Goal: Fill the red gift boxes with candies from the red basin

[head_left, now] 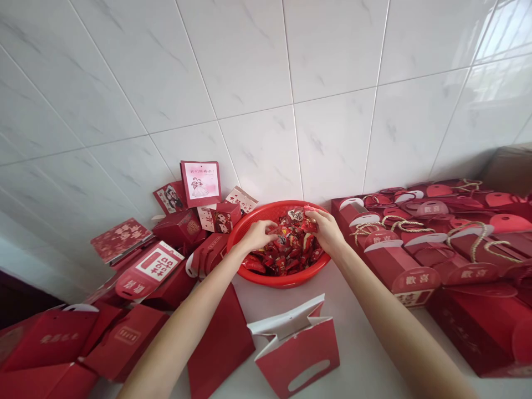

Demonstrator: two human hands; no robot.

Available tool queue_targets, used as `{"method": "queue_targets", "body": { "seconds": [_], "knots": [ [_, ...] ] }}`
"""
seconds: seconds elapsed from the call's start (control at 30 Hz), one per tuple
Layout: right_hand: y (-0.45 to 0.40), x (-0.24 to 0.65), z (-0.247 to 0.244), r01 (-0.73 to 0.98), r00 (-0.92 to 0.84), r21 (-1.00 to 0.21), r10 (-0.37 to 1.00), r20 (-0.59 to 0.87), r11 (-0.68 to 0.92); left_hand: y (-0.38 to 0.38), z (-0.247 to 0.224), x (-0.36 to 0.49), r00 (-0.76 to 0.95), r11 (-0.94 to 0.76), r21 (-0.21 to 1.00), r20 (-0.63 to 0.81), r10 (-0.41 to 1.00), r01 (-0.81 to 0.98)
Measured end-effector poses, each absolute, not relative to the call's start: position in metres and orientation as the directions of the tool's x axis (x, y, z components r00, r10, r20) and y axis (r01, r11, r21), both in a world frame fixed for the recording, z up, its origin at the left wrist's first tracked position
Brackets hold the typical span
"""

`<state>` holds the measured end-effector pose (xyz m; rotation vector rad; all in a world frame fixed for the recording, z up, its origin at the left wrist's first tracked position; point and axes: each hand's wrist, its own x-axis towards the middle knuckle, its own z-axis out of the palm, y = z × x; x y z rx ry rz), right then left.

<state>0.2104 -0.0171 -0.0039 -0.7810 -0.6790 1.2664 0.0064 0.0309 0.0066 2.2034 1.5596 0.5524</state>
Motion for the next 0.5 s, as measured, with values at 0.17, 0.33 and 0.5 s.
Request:
{"method": "queue_targets", "body": {
  "seconds": [0.17, 0.33, 0.5],
  "knots": [
    [-0.021, 0.212, 0.001, -0.596, 0.181, -0.795, 0.983, 0.006, 0.115, 0.041, 0.016, 0.005, 0.17, -0.289, 0.326, 0.347, 0.922, 0.9],
    [-0.023, 0.212, 0.004, -0.592, 0.198, -0.799, 0.98, -0.015, 0.108, 0.033, 0.014, 0.026, 0.544, -0.487, 0.381, -0.053, 0.837, 0.786],
    [-0.023, 0.212, 0.004, -0.59, 0.22, -0.8, 0.975, -0.034, 0.106, 0.023, 0.008, 0.05, 0.621, -0.592, 0.191, -0.29, 0.728, 0.783]
  ]
}}
